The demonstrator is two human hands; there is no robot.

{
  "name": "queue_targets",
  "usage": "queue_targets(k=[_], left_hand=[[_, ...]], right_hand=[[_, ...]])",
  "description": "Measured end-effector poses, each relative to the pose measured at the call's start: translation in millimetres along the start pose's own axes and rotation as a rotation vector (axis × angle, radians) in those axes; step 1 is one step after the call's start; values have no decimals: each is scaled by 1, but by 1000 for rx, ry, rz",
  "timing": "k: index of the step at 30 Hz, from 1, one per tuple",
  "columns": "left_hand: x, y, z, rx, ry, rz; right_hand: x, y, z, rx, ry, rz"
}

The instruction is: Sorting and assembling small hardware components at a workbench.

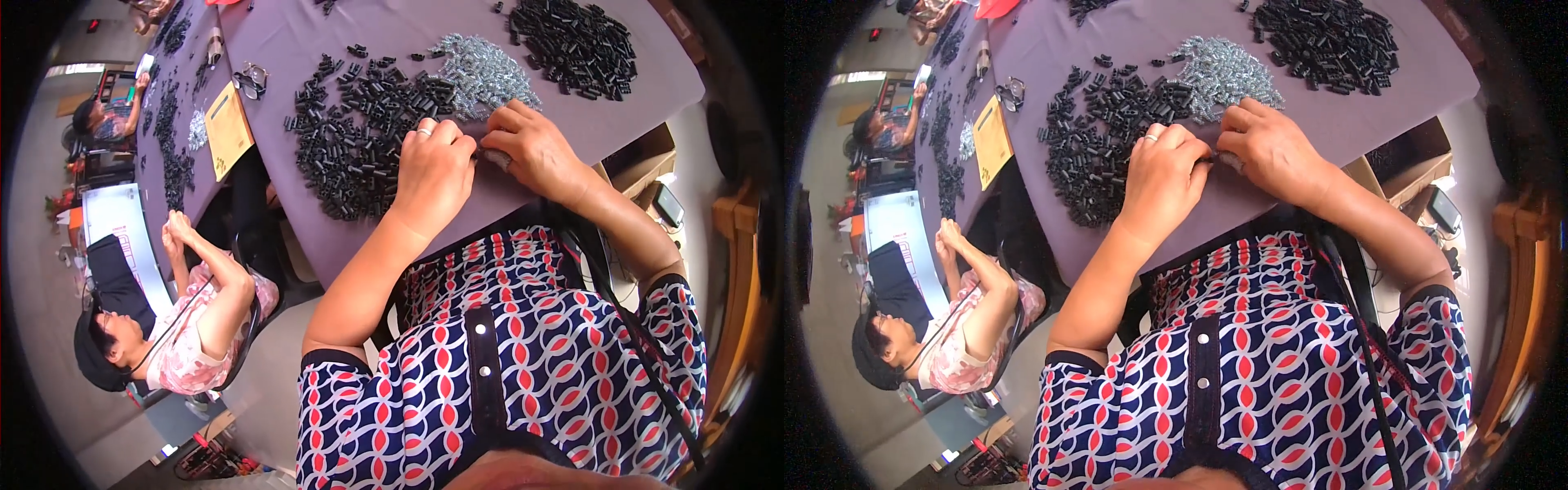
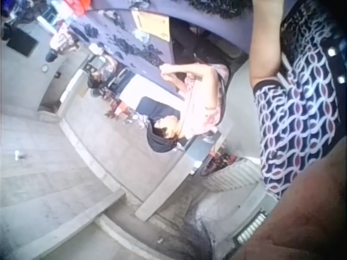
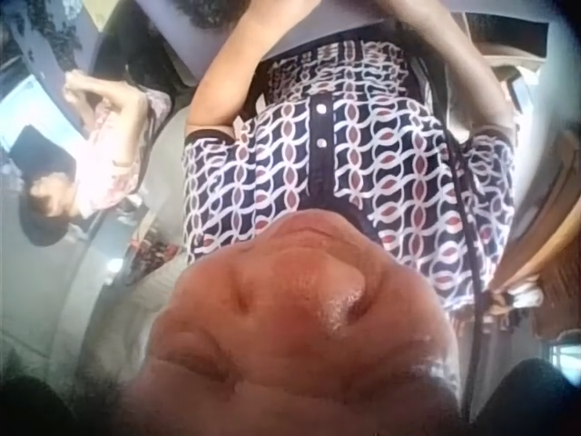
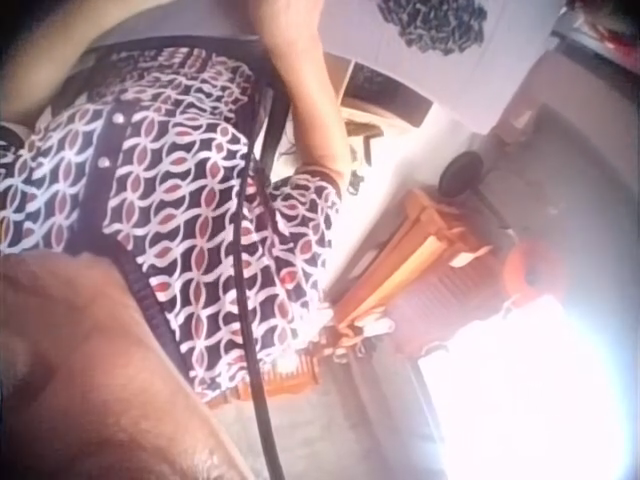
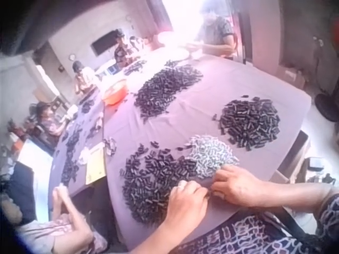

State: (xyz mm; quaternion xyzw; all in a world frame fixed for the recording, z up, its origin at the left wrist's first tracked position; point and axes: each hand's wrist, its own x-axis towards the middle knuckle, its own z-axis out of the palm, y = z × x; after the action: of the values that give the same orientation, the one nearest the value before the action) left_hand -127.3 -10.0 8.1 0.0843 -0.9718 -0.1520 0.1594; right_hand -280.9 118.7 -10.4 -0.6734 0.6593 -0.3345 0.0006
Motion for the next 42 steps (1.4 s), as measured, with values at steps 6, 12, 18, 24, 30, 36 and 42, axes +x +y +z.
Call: queue_targets(k=[6,12,18,24,30,36,42], left_hand=[[-6,-8,-2,-117,189,-71],[-31,-2,-26,-1283,255,-613],[-58,-2,-26,-1563,344,-747],[-76,2,-17,-1767,417,-765],[-83,1,-15,-1692,429,-769],[-91,-4,-17,-1598,398,-736],[-94,-3,-15,-1603,388,-724]], right_hand=[[2,-2,8,-86,-18,0],[6,-23,-10,336,-59,146],[22,-49,-9,625,-148,214],[30,-63,-5,639,-171,188],[31,-68,3,566,-179,169],[37,-75,1,459,-217,140],[40,-74,-3,396,-271,110]])
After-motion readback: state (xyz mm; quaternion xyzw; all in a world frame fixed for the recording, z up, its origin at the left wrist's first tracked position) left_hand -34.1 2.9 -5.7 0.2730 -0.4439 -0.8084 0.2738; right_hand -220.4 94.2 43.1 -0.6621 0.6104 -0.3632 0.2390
